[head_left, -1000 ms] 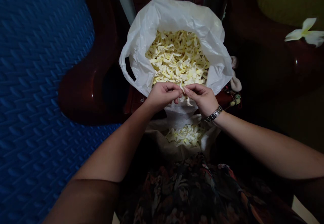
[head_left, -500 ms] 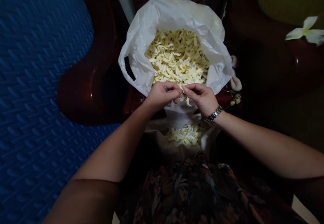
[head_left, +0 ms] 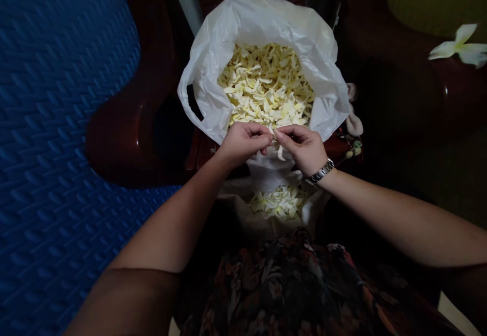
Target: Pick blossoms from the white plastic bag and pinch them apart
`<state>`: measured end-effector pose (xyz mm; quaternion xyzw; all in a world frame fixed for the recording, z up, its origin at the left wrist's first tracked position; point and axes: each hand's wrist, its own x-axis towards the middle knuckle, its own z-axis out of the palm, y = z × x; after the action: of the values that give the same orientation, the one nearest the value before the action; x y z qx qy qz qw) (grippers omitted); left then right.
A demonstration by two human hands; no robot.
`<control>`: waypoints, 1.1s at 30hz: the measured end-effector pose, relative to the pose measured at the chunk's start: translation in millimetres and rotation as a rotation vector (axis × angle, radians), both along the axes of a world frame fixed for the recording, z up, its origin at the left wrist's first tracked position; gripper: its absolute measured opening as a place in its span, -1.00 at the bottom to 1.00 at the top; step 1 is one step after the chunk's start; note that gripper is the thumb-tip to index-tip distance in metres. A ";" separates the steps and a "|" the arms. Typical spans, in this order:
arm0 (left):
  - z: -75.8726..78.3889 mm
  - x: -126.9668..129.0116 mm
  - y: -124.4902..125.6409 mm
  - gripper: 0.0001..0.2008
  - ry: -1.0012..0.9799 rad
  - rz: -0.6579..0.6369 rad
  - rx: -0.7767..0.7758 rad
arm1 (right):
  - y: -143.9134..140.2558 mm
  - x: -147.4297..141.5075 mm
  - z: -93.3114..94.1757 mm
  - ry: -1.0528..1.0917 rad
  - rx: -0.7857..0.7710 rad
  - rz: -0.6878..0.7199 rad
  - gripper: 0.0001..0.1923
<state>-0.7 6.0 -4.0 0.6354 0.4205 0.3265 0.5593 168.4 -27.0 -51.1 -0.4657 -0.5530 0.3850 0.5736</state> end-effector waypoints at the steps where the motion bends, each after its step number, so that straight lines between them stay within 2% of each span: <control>1: -0.1 0.1 0.0 -0.91 -0.003 0.000 -0.001 | -0.2 0.0 0.2 -0.009 0.000 -0.002 -0.64; 13: -5.7 0.4 2.4 -0.91 0.016 0.018 -0.008 | -1.1 -1.1 -0.1 -0.100 0.064 -0.038 -0.60; 21: -5.4 1.4 1.7 -0.92 -0.016 0.025 -0.030 | -2.0 -1.7 -0.6 -0.102 0.101 -0.045 -0.74; 33: -4.0 1.0 1.0 -0.91 0.015 0.029 -0.033 | -2.6 -2.4 -0.2 -0.113 0.059 -0.052 -0.64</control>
<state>0.3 7.0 -8.0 0.6223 0.4394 0.3228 0.5617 166.0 -29.6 -51.3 -0.4838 -0.5834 0.3267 0.5648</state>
